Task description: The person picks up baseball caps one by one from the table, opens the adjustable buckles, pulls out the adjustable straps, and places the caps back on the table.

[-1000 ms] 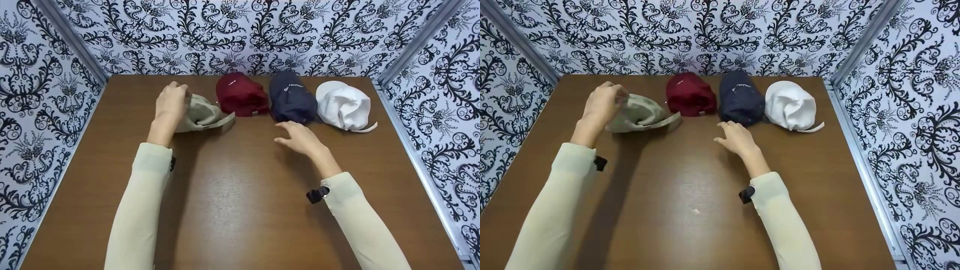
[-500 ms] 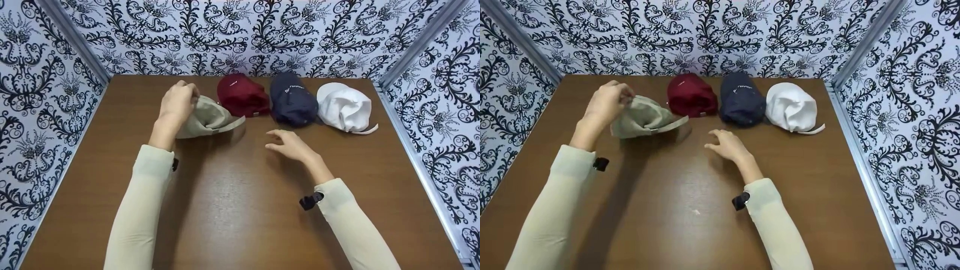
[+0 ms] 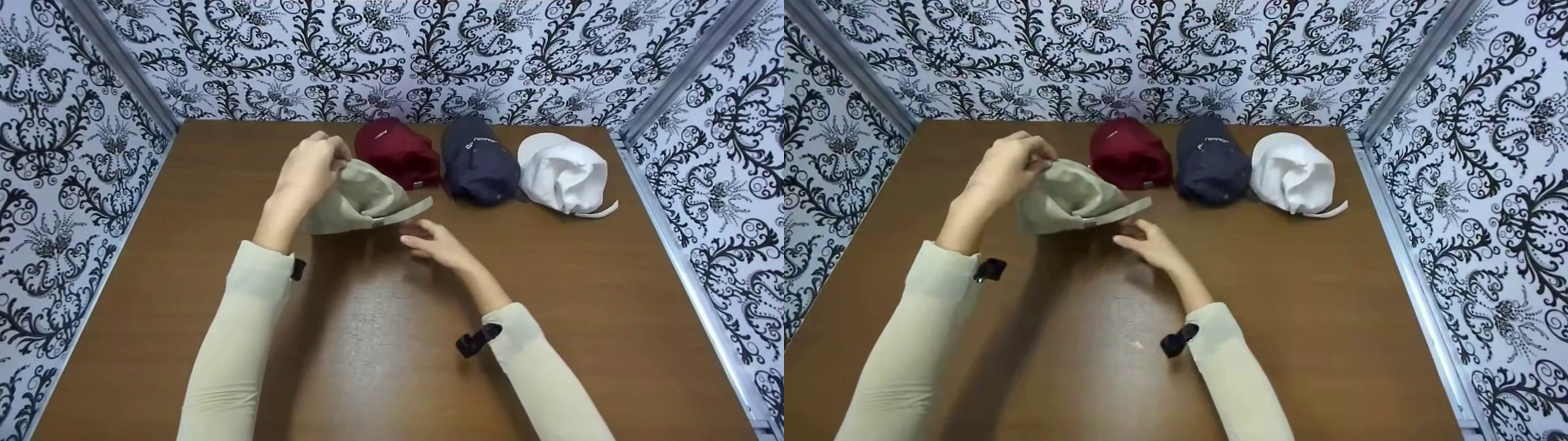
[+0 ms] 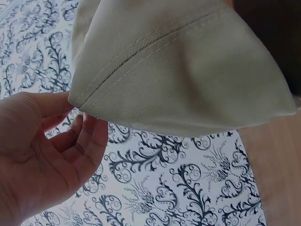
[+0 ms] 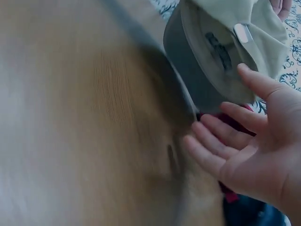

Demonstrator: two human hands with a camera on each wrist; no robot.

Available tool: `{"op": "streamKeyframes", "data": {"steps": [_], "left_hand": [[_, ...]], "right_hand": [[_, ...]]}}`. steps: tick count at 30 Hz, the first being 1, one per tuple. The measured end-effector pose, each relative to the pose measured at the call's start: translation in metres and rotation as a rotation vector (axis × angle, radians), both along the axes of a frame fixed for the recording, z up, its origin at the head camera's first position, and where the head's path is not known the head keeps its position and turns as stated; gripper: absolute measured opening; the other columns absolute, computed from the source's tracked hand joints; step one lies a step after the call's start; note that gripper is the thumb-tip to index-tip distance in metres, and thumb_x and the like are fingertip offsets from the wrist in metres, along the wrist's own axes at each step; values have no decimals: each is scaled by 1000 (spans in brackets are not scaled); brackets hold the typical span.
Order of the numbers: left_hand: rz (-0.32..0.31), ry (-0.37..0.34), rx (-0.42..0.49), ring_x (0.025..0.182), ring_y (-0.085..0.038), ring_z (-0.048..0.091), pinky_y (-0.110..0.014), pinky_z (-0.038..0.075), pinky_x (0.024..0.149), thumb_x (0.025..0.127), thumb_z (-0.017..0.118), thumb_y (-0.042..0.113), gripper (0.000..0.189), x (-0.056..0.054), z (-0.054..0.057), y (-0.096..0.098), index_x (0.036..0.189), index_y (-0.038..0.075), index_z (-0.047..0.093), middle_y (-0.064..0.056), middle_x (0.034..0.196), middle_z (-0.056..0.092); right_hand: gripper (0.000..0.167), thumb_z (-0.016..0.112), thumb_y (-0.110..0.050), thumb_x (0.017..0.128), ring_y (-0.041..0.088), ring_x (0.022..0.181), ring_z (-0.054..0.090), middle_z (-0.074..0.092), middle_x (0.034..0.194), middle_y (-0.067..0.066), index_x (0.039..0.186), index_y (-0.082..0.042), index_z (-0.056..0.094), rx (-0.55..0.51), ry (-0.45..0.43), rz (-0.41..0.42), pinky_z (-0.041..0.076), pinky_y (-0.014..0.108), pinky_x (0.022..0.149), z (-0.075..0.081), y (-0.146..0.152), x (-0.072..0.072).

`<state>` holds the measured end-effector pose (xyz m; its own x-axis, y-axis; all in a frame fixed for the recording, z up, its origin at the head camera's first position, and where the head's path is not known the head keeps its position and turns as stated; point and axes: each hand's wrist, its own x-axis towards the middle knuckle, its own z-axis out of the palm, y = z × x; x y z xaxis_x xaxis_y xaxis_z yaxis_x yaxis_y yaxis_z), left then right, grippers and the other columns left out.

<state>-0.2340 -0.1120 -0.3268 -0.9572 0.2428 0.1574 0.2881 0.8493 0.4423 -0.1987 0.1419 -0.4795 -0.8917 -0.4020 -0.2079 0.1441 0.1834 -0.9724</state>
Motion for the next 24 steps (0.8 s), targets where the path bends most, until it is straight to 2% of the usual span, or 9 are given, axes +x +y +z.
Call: {"op": "streamKeyframes", "data": {"steps": [2, 4, 8, 10, 13, 16, 18, 20, 24], "left_hand": [[-9, -4, 7, 107, -33, 63, -45, 52, 97, 95, 60, 5, 16, 2, 1, 4, 105, 7, 72, -13, 108, 64], [-17, -7, 7, 107, -33, 63, -45, 52, 97, 96, 59, 5, 16, 3, 3, 8, 106, 7, 72, -13, 108, 64], [-41, 3, 4, 107, -33, 64, -44, 52, 97, 95, 58, 4, 17, 4, 4, 14, 106, 6, 71, -13, 109, 64], [-48, 8, 4, 107, -33, 64, -44, 52, 96, 95, 58, 3, 18, 4, 4, 16, 106, 6, 72, -13, 110, 64], [-55, 9, 11, 106, -34, 64, -44, 52, 96, 95, 57, 3, 18, 4, 3, 18, 106, 6, 71, -13, 110, 64], [-57, 18, 18, 106, -33, 64, -44, 52, 95, 95, 57, 3, 18, 3, 1, 20, 105, 7, 71, -13, 109, 64], [-54, 30, 24, 106, -32, 64, -43, 52, 95, 95, 57, 3, 18, 2, -1, 21, 105, 7, 71, -12, 109, 64], [-51, 46, 29, 107, -31, 64, -42, 52, 95, 96, 58, 5, 17, 2, -3, 23, 105, 8, 71, -12, 109, 65], [-42, 108, 42, 110, -30, 62, -42, 51, 97, 97, 60, 9, 14, 6, -8, 28, 107, 8, 71, -11, 111, 65]], "right_hand": [[48, 56, -9, 99, 41, 137, 47, 48, 145, 30, 142, 8, 39, -201, -118, -44, 43, 53, 112, 0, -8, 3], [35, 53, -7, 100, 41, 139, 45, 56, 138, 24, 133, 3, 47, -391, -208, -90, 40, 54, 114, 0, -13, 6], [5, 58, -8, 98, 30, 126, 59, 69, 112, 6, 101, -10, 62, -696, -316, -162, 39, 51, 116, 0, -17, 10], [9, 59, -8, 98, 26, 119, 63, 71, 106, 3, 93, -13, 64, -801, -352, -190, 41, 48, 115, 0, -18, 12], [13, 56, -7, 100, 23, 113, 66, 72, 104, 3, 94, -14, 66, -883, -382, -218, 48, 41, 108, 0, -18, 14], [10, 58, -6, 99, 22, 106, 68, 72, 101, 5, 98, -12, 65, -913, -397, -238, 54, 34, 99, 1, -18, 16], [4, 64, -6, 95, 21, 100, 69, 72, 97, 6, 97, -10, 64, -924, -400, -251, 56, 31, 93, 1, -19, 18], [9, 73, -6, 89, 20, 95, 69, 72, 93, 6, 93, -9, 65, -941, -400, -257, 57, 29, 90, 1, -20, 21], [13, 81, -4, 80, 17, 89, 69, 72, 87, 5, 84, -7, 69, -982, -397, -247, 57, 27, 88, 2, -24, 26]]}}
